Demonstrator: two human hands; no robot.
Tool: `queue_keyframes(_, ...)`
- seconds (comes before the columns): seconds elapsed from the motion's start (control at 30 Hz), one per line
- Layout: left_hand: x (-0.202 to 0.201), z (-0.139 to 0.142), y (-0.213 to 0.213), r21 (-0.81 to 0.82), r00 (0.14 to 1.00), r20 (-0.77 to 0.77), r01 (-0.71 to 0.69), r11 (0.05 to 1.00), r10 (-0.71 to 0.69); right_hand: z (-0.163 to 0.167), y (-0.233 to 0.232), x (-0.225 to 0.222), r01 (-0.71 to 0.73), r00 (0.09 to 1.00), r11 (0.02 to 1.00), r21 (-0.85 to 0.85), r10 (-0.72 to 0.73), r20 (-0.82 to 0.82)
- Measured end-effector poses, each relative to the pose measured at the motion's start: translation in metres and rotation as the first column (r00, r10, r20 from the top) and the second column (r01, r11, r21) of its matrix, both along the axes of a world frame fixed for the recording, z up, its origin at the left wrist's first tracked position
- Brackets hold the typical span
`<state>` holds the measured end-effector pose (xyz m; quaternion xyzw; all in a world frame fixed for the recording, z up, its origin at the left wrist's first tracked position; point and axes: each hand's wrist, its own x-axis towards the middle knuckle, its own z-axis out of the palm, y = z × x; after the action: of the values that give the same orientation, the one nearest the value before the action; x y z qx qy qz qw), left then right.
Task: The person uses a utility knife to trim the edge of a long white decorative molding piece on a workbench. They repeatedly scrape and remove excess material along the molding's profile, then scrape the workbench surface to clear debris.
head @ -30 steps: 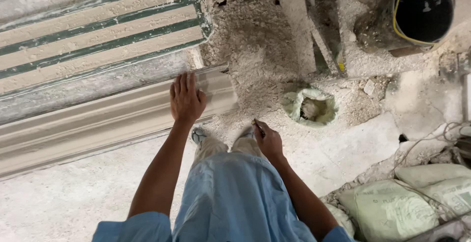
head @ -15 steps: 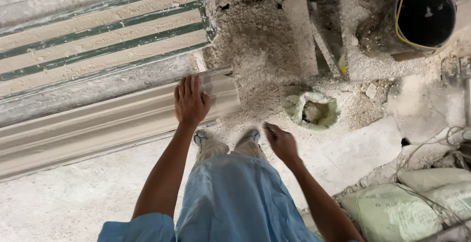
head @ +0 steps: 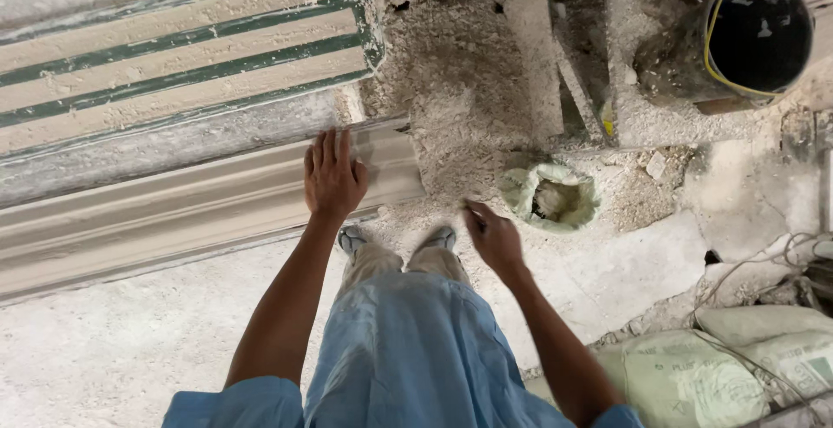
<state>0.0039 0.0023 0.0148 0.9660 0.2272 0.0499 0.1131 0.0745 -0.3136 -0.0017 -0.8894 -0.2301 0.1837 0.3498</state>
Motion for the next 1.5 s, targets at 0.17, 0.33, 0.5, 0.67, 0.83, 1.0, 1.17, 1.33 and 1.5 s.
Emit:
queue_keyframes(0.17,-0.001,0.000,-0.001,0.017,1.000,0.021,-0.008,1.000,0.008,0.002,0.022,0.010,-0.085,0.993,0.995,0.056,0.080,0.085)
queue_keyframes(0.33,-0.003,0.000,-0.002,0.001,0.998,0.067,0.016,1.000,-0.016,0.003,0.029,0.030,-0.066,0.997,0.994,-0.085,0.063,-0.037)
queue_keyframes(0.5,-0.004,0.000,-0.001,-0.001,0.997,0.081,-0.008,1.000,0.008,0.001,0.030,0.039,-0.110,0.994,0.994,-0.026,0.110,0.002)
queue_keyframes(0.67,-0.004,-0.001,0.000,-0.006,0.997,0.082,0.001,1.000,0.000,0.009,0.026,0.050,-0.161,0.987,0.984,-0.069,0.162,0.000)
queue_keyframes(0.83,-0.005,-0.001,-0.001,0.022,0.996,0.085,-0.011,1.000,0.009,0.010,0.046,0.042,-0.093,0.980,0.988,0.121,0.069,0.189)
queue_keyframes(1.0,-0.004,0.003,-0.003,-0.010,0.997,0.074,-0.028,1.000,0.029,0.005,0.048,0.050,-0.060,0.986,0.996,-0.063,0.049,-0.161)
queue_keyframes(1.17,0.005,0.006,-0.004,-0.004,0.998,-0.046,-0.041,0.999,0.041,-0.030,0.062,0.048,-0.001,0.999,0.980,0.197,-0.007,0.037)
queue_keyframes(1.33,0.011,0.008,-0.008,-0.075,0.996,-0.051,-0.074,0.994,0.070,-0.051,0.029,0.069,-0.298,0.923,0.948,0.110,0.257,0.287)
queue_keyframes(1.5,0.015,0.014,-0.011,-0.145,0.993,-0.099,-0.079,0.986,0.066,-0.045,-0.005,0.078,0.175,0.903,0.968,0.181,-0.085,-0.420)
